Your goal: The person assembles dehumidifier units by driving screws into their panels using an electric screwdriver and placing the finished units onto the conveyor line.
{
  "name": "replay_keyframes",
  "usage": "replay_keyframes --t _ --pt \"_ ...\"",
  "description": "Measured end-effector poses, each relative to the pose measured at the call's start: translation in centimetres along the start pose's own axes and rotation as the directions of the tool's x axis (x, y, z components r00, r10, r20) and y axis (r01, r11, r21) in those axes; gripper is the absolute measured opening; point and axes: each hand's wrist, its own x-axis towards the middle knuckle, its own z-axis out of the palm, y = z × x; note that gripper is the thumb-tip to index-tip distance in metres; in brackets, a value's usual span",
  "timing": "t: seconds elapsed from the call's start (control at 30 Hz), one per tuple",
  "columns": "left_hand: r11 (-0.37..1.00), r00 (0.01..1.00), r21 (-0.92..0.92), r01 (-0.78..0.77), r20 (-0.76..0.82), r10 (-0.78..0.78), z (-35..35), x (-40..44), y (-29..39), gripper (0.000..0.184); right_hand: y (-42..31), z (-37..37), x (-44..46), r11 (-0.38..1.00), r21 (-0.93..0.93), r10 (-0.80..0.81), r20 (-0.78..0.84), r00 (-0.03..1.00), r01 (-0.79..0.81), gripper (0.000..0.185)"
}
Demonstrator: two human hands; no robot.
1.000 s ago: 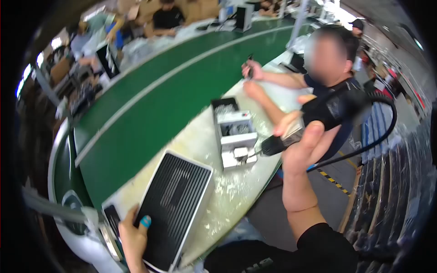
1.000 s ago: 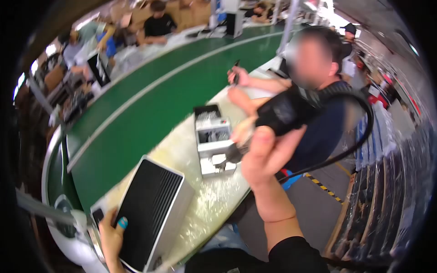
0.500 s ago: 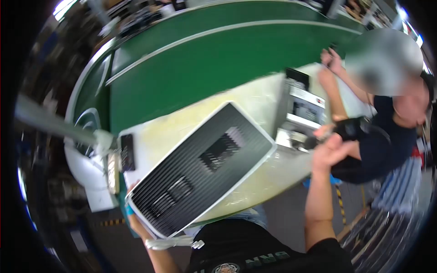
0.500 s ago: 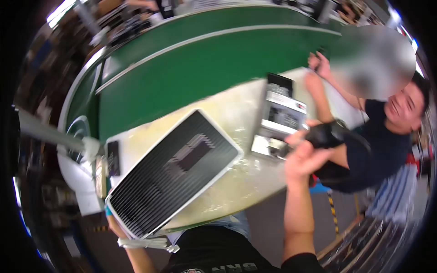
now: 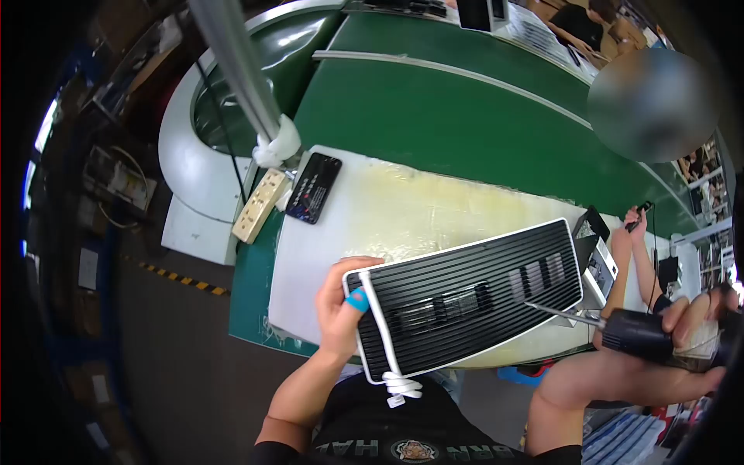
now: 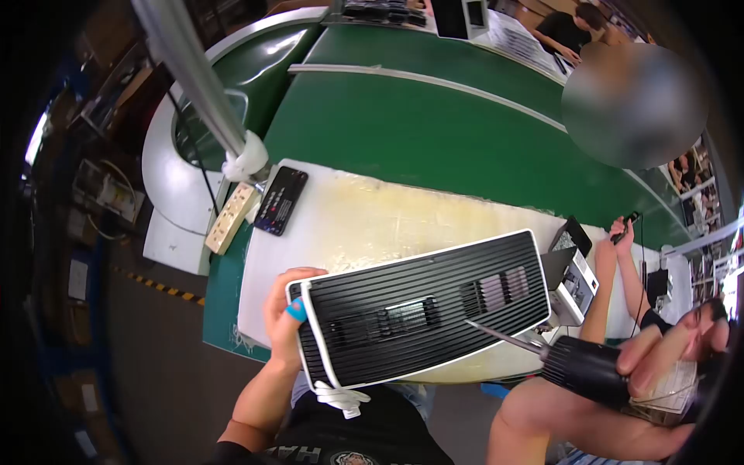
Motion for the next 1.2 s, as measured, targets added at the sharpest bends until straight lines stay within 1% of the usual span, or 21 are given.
replay_keyframes --t 0.03,0.07,0.1,0.13,0.17,0.2,0.27,0.3,0.33,0.37,0.4,0.47,0.57,0.63,0.73,0.83,0.93,1.0,1.03,1.1,1.2 --pt "1.000 1.000 -0.009 -0.024 0.020 0.024 0.0 0.1 0.1 0.039 1.6 2.4 -0.3 0.980 -0.050 -0.186 0.095 0.978 0.191 0.061" --pt "0.999 1.000 -0.028 -0.020 0.023 0.020 0.0 0.1 0.1 0.038 2.9 4.6 -0.7 0.921 -0.078 -0.361 0.195 0.912 0.381 0.055" --pt "0.999 0.999 -0.050 -0.018 0.031 0.019 -0.1 0.1 0.0 0.037 2.8 6.1 -2.4 0.963 -0.060 -0.244 0.215 0.946 0.263 0.060" --pt "0.998 0.998 -0.054 -0.030 0.053 0.033 -0.3 0.2 -0.3 0.036 2.8 7.8 -3.8 0.992 -0.066 -0.094 0.200 0.975 0.109 0.065" --pt "0.999 1.000 -0.038 -0.002 0.025 0.003 -0.1 0.1 -0.1 0.043 3.0 9.3 -4.6 0.996 -0.082 -0.005 0.200 0.980 0.021 0.070" --pt "0.998 1.000 -0.057 0.011 0.021 -0.009 0.0 0.1 0.0 0.043 3.1 10.7 -5.1 0.992 -0.122 0.046 0.207 0.977 -0.021 0.075" --pt "0.996 0.999 -0.083 0.029 0.017 -0.028 0.0 0.0 -0.1 0.042 3.6 11.5 -5.7 0.998 -0.053 0.056 0.296 0.954 -0.042 0.075" --pt "0.997 1.000 -0.079 0.008 0.030 -0.005 -0.1 0.1 -0.3 0.041 3.8 11.7 -6.1 0.998 -0.033 0.060 0.328 0.943 -0.051 0.076" --pt "0.998 0.999 -0.069 -0.001 0.032 0.003 -0.2 0.2 -0.3 0.041 4.1 11.6 -6.4 0.991 -0.133 0.068 0.352 0.934 -0.022 0.075" --pt "0.998 0.999 -0.060 -0.005 0.034 0.007 -0.3 0.1 -0.4 0.040 4.4 11.7 -6.7 0.994 -0.107 0.069 0.371 0.926 -0.031 0.076" --pt "0.994 0.999 -0.108 -0.021 0.047 0.026 -0.4 0.2 -0.7 0.033 4.7 12.0 -7.1 0.996 -0.082 0.070 0.390 0.918 -0.041 0.076" --pt "0.994 0.998 -0.105 -0.027 0.054 0.033 -0.5 0.2 -0.8 0.033 5.2 12.4 -7.4 0.997 -0.059 0.067 0.437 0.897 -0.046 0.076" --pt "0.996 0.998 -0.076 -0.047 0.049 0.051 -0.5 0.3 -0.8 0.033 5.3 13.1 -8.3 0.985 -0.161 0.132 0.432 0.892 -0.068 0.077" --pt "0.997 0.997 -0.030 -0.068 0.044 0.070 -0.6 0.3 -1.0 0.033 5.7 12.6 -8.2 0.971 -0.238 0.145 0.510 0.848 -0.023 0.080" --pt "0.998 0.999 -0.046 -0.032 0.025 0.033 -0.5 0.4 -0.8 0.033 6.1 12.0 -7.9 0.938 -0.341 0.175 0.614 0.769 0.058 0.086" --pt "0.997 0.998 -0.049 -0.054 0.024 0.055 -0.4 0.4 -1.0 0.033 6.6 12.8 -8.7 0.951 -0.308 0.167 0.565 0.808 0.018 0.091" --pt "0.995 1.000 -0.097 -0.029 0.010 0.030 -0.2 0.3 -0.8 0.032 6.6 12.9 -8.8 0.956 -0.292 0.175 0.582 0.794 0.004 0.091" --pt "0.995 0.999 -0.095 -0.022 0.022 0.024 -0.2 0.3 -0.7 0.032 6.6 13.2 -8.8 0.965 -0.260 0.179 0.609 0.773 -0.018 0.092" --pt "0.996 1.000 -0.092 -0.009 0.023 0.011 -0.3 0.2 -0.6 0.032 6.6 13.2 -8.7 0.970 -0.244 0.172 0.613 0.771 -0.022 0.086" --pt "0.987 0.999 -0.158 0.042 0.021 -0.039 -0.1 0.0 -0.2 0.032 7.1 13.2 -8.6 0.985 -0.165 0.141 0.637 0.758 -0.045 0.076" --pt "1.000 0.999 0.001 0.027 -0.040 -0.027 -0.1 0.1 0.0 0.034 8.1 13.0 -8.7 0.998 0.011 0.039 0.630 0.776 -0.059 0.064"
